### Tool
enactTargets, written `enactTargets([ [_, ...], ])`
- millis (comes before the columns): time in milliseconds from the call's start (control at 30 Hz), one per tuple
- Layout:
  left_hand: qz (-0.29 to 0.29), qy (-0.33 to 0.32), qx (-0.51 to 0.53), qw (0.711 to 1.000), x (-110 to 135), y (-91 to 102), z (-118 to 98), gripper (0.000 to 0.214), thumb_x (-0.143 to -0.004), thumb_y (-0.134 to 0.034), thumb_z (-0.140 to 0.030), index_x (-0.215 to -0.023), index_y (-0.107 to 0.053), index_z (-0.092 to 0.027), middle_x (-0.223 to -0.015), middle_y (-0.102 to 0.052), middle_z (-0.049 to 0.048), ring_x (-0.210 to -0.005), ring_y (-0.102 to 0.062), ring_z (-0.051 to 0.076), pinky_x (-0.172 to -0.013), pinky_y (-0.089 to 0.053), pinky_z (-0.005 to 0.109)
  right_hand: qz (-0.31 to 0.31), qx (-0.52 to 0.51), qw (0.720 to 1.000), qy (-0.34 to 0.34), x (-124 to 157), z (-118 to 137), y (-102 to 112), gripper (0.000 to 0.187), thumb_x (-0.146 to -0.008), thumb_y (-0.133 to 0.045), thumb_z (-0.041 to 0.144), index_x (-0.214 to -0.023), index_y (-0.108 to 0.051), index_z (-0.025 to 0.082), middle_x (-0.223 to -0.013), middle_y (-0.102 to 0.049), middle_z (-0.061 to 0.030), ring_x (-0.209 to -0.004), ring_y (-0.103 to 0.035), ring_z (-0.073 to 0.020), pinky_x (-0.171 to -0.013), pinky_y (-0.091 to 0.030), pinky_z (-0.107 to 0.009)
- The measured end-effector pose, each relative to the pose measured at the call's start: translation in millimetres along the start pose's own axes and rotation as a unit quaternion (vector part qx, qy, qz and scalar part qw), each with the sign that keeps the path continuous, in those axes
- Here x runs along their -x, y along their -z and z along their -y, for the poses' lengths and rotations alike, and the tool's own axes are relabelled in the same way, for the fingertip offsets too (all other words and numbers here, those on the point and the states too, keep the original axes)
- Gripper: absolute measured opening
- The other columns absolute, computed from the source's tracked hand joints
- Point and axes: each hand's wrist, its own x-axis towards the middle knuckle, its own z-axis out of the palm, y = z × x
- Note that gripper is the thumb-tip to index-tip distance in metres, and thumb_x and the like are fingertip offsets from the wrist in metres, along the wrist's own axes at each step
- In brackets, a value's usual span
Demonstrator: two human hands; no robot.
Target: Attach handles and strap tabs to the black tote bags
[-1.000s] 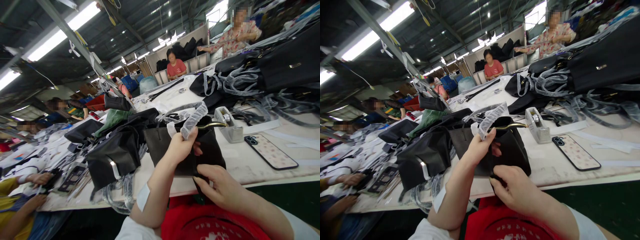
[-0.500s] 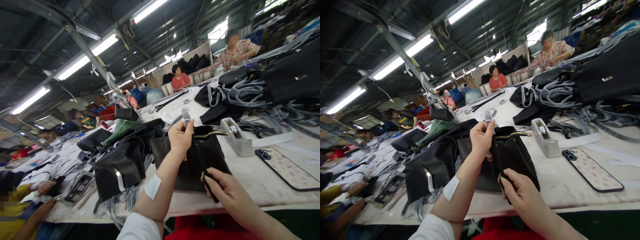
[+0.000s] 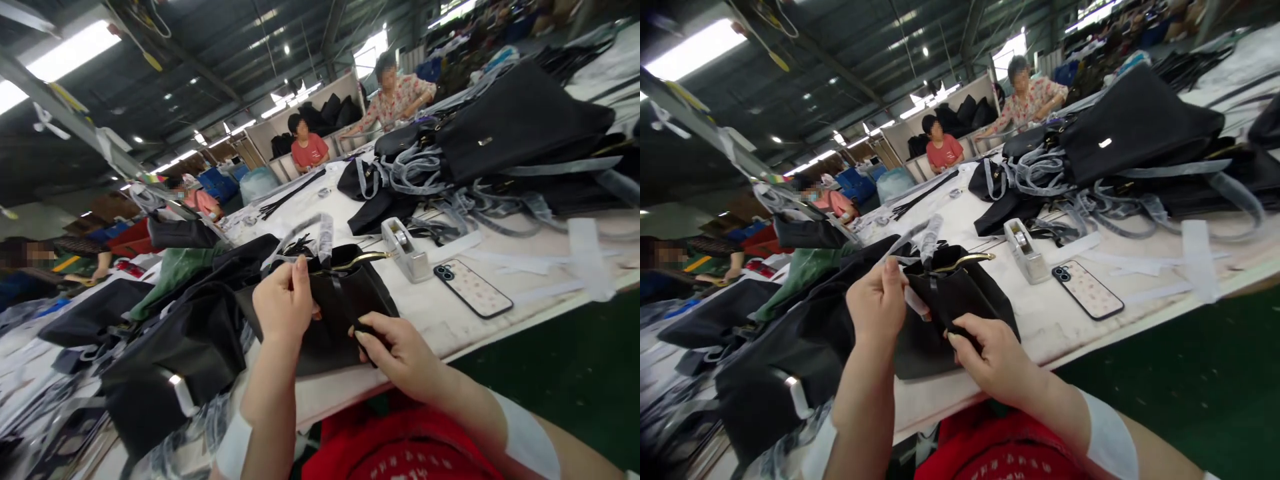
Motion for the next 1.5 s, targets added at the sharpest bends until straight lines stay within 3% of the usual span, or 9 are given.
enactTargets([
  [167,0.252,0.111,0.166,0.947,22,-5.7,-8,0.042,-0.083,-0.056,-0.052,-0.06,-0.062,-0.016,-0.047,-0.06,0.0012,-0.04,-0.05,0.011,-0.041,-0.036,0.021,0.013,0.07,0.997,0.042,-1,2,-9,0.015,-0.092,-0.046,0.023,-0.079,-0.054,0.02,-0.07,-0.059,0.0006,-0.062,-0.055,-0.012,-0.061,-0.04,-0.023],
  [333,0.211,0.146,0.235,0.937,27,-13.0,-12,0.039,-0.084,-0.055,-0.048,-0.063,-0.059,-0.016,-0.045,-0.059,0.0001,-0.04,-0.05,0.009,-0.043,-0.04,0.02,0.014,0.076,0.996,0.054,6,-3,6,0.017,-0.094,-0.044,0.025,-0.089,-0.059,0.019,-0.073,-0.063,-0.0001,-0.064,-0.057,-0.0123,-0.062,-0.041,-0.023],
  [433,0.197,0.1,0.182,0.958,35,-10.2,-1,0.033,-0.085,-0.054,-0.045,-0.07,-0.062,-0.016,-0.054,-0.064,0.0009,-0.049,-0.058,0.012,-0.05,-0.046,0.022,-0.08,0.092,0.993,-0.001,16,-24,34,0.024,-0.095,-0.042,0.03,-0.088,-0.061,0.019,-0.066,-0.062,0.0009,-0.06,-0.058,-0.0127,-0.061,-0.042,-0.023],
  [533,0.042,0.033,0.072,0.996,56,-10.6,22,0.025,-0.083,-0.058,-0.039,-0.091,-0.065,-0.016,-0.076,-0.07,0.0038,-0.067,-0.065,0.017,-0.065,-0.052,0.027,-0.165,0.21,0.959,-0.091,23,-60,66,0.023,-0.092,-0.047,0.034,-0.081,-0.062,0.02,-0.062,-0.062,0.0012,-0.059,-0.059,-0.0151,-0.059,-0.041,-0.025],
  [633,-0.13,0.001,-0.016,0.991,89,-17.0,50,0.023,-0.082,-0.059,-0.033,-0.097,-0.062,-0.015,-0.083,-0.068,0.0059,-0.074,-0.066,0.019,-0.073,-0.052,0.031,-0.188,0.32,0.913,-0.168,22,-98,106,0.016,-0.088,-0.052,0.033,-0.085,-0.063,0.022,-0.07,-0.067,0.0004,-0.066,-0.062,-0.0179,-0.06,-0.041,-0.027],
  [867,0.009,-0.011,0.039,0.999,146,-38.0,63,0.015,-0.087,-0.054,-0.028,-0.097,-0.061,-0.018,-0.081,-0.068,0.0036,-0.07,-0.068,0.018,-0.067,-0.055,0.027,-0.19,0.532,0.792,-0.233,-26,-154,202,0.028,-0.087,-0.049,0.02,-0.108,-0.065,0.014,-0.112,-0.063,-0.0152,-0.092,-0.061,-0.0225,-0.076,-0.041,-0.031],
  [1200,0.057,-0.006,0.072,0.996,148,-47.5,46,0.012,-0.087,-0.056,-0.028,-0.086,-0.063,-0.019,-0.076,-0.069,0.0019,-0.07,-0.068,0.015,-0.066,-0.055,0.024,-0.087,0.55,0.794,-0.244,-51,-189,230,0.02,-0.082,-0.052,0.015,-0.077,-0.071,0.012,-0.088,-0.068,-0.0175,-0.082,-0.062,-0.024,-0.072,-0.04,-0.032],
  [1433,0.106,-0.017,0.124,0.986,149,-52.3,37,0.013,-0.089,-0.052,-0.025,-0.084,-0.063,-0.018,-0.074,-0.068,0.0025,-0.067,-0.065,0.014,-0.065,-0.053,0.022,-0.255,0.519,0.795,-0.184,-40,-150,241,0.031,-0.09,-0.04,0.026,-0.098,-0.066,0.01,-0.103,-0.065,-0.0177,-0.096,-0.058,-0.0266,-0.082,-0.042,-0.034],
  [1500,0.138,-0.03,0.15,0.978,148,-50.7,30,0.014,-0.089,-0.051,-0.022,-0.085,-0.064,-0.018,-0.074,-0.067,0.0033,-0.067,-0.063,0.013,-0.066,-0.052,0.022,-0.292,0.453,0.829,-0.151,-26,-122,227,0.033,-0.091,-0.04,0.035,-0.098,-0.063,0.013,-0.094,-0.065,-0.0127,-0.089,-0.058,-0.0246,-0.079,-0.043,-0.033],
])
